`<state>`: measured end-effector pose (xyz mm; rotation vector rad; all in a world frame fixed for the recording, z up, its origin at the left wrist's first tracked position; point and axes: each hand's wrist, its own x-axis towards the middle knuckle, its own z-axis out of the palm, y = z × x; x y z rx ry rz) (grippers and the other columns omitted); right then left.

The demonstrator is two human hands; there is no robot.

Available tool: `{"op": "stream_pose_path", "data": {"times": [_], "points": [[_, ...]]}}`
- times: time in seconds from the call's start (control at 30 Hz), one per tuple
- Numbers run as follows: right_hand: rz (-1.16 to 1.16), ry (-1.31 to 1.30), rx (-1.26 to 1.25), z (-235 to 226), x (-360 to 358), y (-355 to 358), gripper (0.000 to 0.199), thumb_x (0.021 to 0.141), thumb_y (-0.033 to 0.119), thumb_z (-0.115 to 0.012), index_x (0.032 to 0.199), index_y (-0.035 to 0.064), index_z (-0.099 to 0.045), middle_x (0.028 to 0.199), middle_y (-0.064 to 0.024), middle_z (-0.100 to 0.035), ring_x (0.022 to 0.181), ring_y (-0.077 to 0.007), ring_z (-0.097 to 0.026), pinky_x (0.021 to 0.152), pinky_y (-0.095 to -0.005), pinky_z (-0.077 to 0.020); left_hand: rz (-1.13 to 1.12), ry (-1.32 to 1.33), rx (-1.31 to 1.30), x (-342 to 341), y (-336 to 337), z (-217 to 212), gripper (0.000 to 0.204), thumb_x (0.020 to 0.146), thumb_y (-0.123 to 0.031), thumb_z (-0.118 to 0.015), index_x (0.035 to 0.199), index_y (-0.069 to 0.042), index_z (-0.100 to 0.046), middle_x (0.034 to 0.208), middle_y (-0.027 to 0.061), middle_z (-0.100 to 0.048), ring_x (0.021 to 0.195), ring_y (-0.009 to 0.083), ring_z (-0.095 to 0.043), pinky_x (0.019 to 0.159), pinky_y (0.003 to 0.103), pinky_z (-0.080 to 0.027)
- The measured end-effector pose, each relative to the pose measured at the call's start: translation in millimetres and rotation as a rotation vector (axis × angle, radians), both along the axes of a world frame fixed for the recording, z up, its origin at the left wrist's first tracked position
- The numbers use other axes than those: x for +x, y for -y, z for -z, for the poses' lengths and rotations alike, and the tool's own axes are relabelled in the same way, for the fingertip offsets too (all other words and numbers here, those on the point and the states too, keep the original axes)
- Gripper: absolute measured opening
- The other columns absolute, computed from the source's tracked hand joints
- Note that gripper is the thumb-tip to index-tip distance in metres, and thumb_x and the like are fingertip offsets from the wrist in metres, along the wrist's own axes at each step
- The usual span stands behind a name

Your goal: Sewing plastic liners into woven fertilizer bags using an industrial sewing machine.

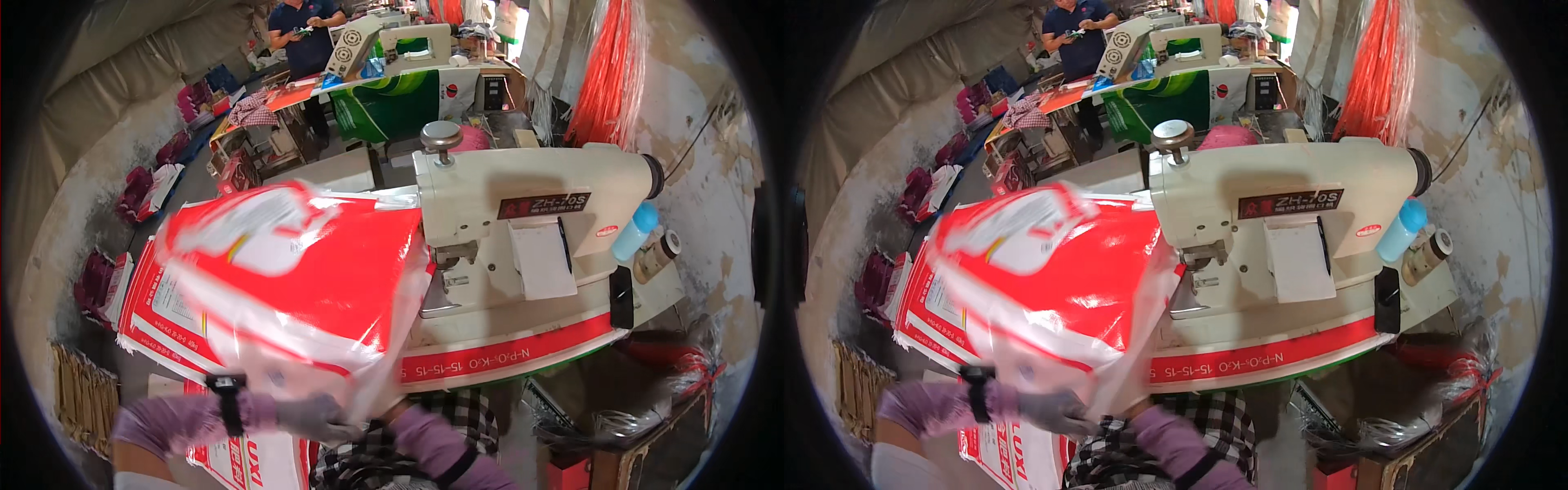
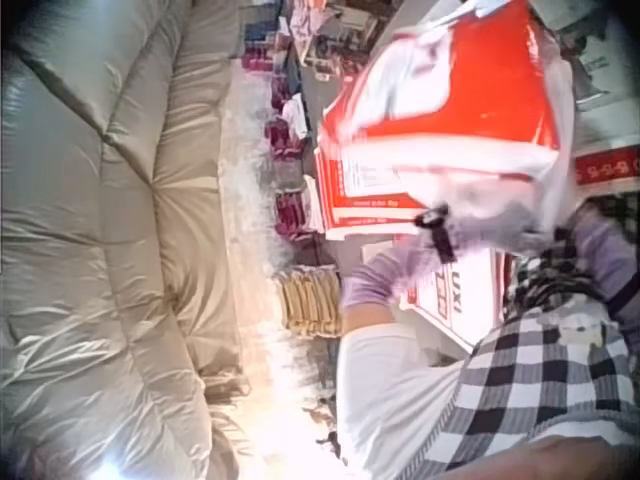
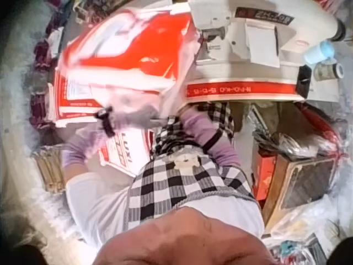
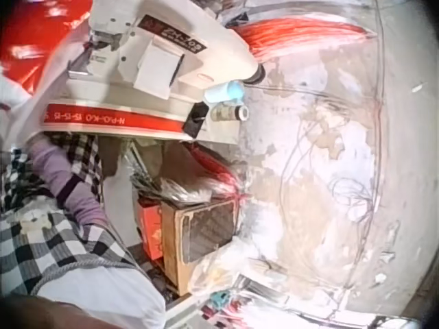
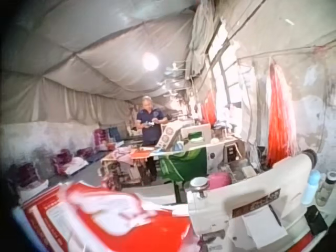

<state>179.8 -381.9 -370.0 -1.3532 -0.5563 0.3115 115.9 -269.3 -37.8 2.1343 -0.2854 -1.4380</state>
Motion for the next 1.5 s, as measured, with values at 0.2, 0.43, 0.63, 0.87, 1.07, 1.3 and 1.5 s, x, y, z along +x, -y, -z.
{"op": "stream_pose_path", "data": {"times": [0.2, 0.43, 0.63, 0.87, 1.07, 1.3, 1.5], "points": [[-0.090, -0.492, 0.073, -205, -5, 66, 0.037, 0.098, 0.027, -0.047, 0.124, 0.0007, -0.051, 0.112, -0.0108, -0.064, 0.104, -0.0250, -0.062, 0.088, -0.0360, -0.0504, -0.969, -0.114, -0.475, -27, 25, -29, 0.023, 0.093, -0.022, -0.060, 0.097, 0.000, -0.060, 0.087, -0.0003, -0.063, 0.084, 0.0121, -0.059, 0.076, 0.027, -0.047], [0.208, -0.162, -0.303, -250, 21, 75, 0.054, 0.098, 0.027, -0.042, 0.143, -0.0002, -0.031, 0.130, -0.0216, -0.053, 0.114, -0.0297, -0.057, 0.095, -0.0380, -0.0452, 0.421, 0.929, 0.099, -9, 83, -35, 0.019, 0.082, -0.023, -0.061, 0.089, -0.006, -0.065, 0.080, 0.0029, -0.067, 0.078, 0.0241, -0.066, 0.066, 0.040, -0.050], [0.261, 0.107, -0.801, -240, 9, 72, 0.062, 0.080, 0.023, -0.059, 0.137, 0.0032, -0.042, 0.063, -0.0182, -0.062, 0.059, -0.0417, -0.060, 0.056, -0.0485, -0.0480, 0.749, 0.323, 0.143, 23, 109, -60, 0.012, 0.076, -0.023, -0.063, 0.074, -0.013, -0.069, 0.076, 0.0045, -0.067, 0.075, 0.0252, -0.067, 0.082, 0.038, -0.050], [0.243, 0.401, -1.147, -223, 114, 59, 0.019, 0.076, 0.030, -0.062, 0.073, 0.0126, -0.070, 0.072, -0.0138, -0.067, 0.069, -0.0336, -0.067, 0.065, -0.0430, -0.0530, 0.881, 0.168, 0.337, 154, 98, -57, 0.018, 0.077, -0.028, -0.065, 0.077, -0.012, -0.071, 0.080, 0.0075, -0.069, 0.075, 0.0276, -0.066, 0.067, 0.040, -0.050], [0.193, 0.267, -1.196, -234, 128, 21, 0.026, 0.078, 0.032, -0.058, 0.073, 0.0104, -0.072, 0.073, -0.0157, -0.068, 0.070, -0.0337, -0.068, 0.065, -0.0423, -0.0522, 0.519, 1.005, 0.224, 131, 82, -37, 0.018, 0.076, -0.026, -0.066, 0.083, -0.010, -0.071, 0.076, 0.0101, -0.067, 0.073, 0.0282, -0.065, 0.065, 0.039, -0.051], [0.101, 0.257, -1.177, -232, 118, 45, 0.031, 0.084, 0.033, -0.052, 0.090, 0.0087, -0.071, 0.081, -0.0205, -0.068, 0.081, -0.0390, -0.066, 0.073, -0.0478, -0.0522, 0.565, 0.357, 0.662, 128, 56, -119, 0.026, 0.068, -0.041, -0.073, 0.075, -0.017, -0.071, 0.068, 0.0057, -0.065, 0.063, 0.0275, -0.063, 0.055, 0.039, -0.046], [0.218, 0.047, -0.843, -246, 67, 70, 0.040, 0.082, 0.016, -0.053, 0.119, 0.0025, -0.053, 0.084, -0.0270, -0.064, 0.078, -0.0445, -0.063, 0.067, -0.0479, -0.0512, 0.279, 0.856, 0.026, 18, 115, -42, 0.010, 0.075, -0.017, -0.059, 0.070, -0.008, -0.062, 0.061, 0.0072, -0.060, 0.064, 0.0267, -0.065, 0.050, 0.039, -0.050]]}}
